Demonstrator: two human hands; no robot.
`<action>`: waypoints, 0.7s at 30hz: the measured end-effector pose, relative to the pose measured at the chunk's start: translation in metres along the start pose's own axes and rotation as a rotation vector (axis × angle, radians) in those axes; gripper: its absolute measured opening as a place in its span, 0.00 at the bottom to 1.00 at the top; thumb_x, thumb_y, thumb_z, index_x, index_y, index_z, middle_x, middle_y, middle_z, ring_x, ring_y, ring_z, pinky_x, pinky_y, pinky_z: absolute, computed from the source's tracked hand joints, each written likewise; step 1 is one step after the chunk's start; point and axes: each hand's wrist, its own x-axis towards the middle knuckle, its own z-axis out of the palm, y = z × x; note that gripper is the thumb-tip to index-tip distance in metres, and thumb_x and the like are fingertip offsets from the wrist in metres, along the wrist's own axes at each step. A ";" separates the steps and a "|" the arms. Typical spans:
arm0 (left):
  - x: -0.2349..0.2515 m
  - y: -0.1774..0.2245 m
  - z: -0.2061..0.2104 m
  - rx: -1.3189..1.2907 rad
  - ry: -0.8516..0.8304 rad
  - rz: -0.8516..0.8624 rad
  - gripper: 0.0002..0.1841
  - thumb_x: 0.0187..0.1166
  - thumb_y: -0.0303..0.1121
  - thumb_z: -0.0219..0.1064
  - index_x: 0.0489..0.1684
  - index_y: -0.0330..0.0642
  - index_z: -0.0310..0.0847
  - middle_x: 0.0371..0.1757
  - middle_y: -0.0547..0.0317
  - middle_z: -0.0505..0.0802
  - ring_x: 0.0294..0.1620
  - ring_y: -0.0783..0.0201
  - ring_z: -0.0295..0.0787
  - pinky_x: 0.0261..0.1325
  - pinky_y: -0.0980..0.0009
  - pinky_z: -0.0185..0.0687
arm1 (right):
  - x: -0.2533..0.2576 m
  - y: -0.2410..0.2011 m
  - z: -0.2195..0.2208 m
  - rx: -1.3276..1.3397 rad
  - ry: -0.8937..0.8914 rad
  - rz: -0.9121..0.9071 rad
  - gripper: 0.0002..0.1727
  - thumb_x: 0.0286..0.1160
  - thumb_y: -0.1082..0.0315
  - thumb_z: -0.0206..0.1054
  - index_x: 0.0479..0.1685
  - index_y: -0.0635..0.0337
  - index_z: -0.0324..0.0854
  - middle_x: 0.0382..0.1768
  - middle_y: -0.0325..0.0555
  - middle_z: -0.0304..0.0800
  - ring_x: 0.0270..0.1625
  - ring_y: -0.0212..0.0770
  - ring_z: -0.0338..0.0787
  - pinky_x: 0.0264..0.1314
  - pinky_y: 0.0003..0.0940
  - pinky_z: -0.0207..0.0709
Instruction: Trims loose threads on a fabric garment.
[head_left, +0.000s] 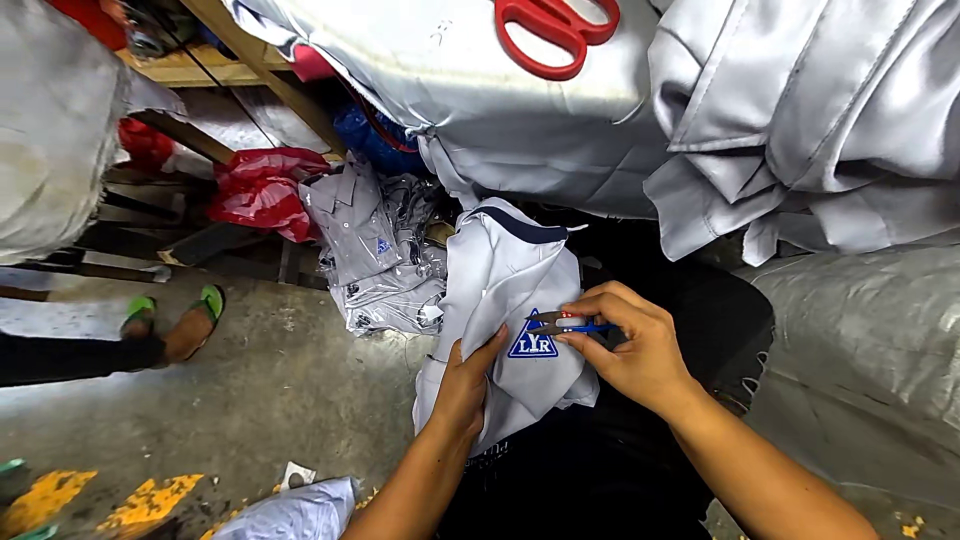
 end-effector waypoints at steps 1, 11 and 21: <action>0.000 -0.001 0.001 -0.001 0.005 0.006 0.11 0.86 0.21 0.52 0.47 0.38 0.83 0.37 0.63 0.96 0.42 0.73 0.94 0.53 0.74 0.90 | -0.002 -0.001 0.001 0.004 0.008 0.013 0.13 0.68 0.60 0.78 0.43 0.61 0.92 0.43 0.42 0.91 0.43 0.24 0.86 0.46 0.16 0.78; 0.000 -0.008 0.015 -0.078 0.090 0.009 0.08 0.86 0.22 0.57 0.47 0.34 0.83 0.36 0.57 0.95 0.39 0.69 0.95 0.50 0.71 0.92 | -0.012 -0.008 0.007 0.051 0.128 0.103 0.12 0.68 0.62 0.78 0.41 0.63 0.93 0.41 0.42 0.91 0.41 0.22 0.84 0.44 0.13 0.76; 0.001 -0.008 0.016 -0.113 0.058 -0.023 0.08 0.86 0.22 0.56 0.49 0.34 0.82 0.38 0.56 0.96 0.42 0.68 0.95 0.52 0.70 0.92 | -0.011 -0.003 -0.001 0.068 0.057 0.023 0.11 0.72 0.62 0.76 0.37 0.62 0.93 0.37 0.42 0.93 0.43 0.24 0.88 0.47 0.16 0.79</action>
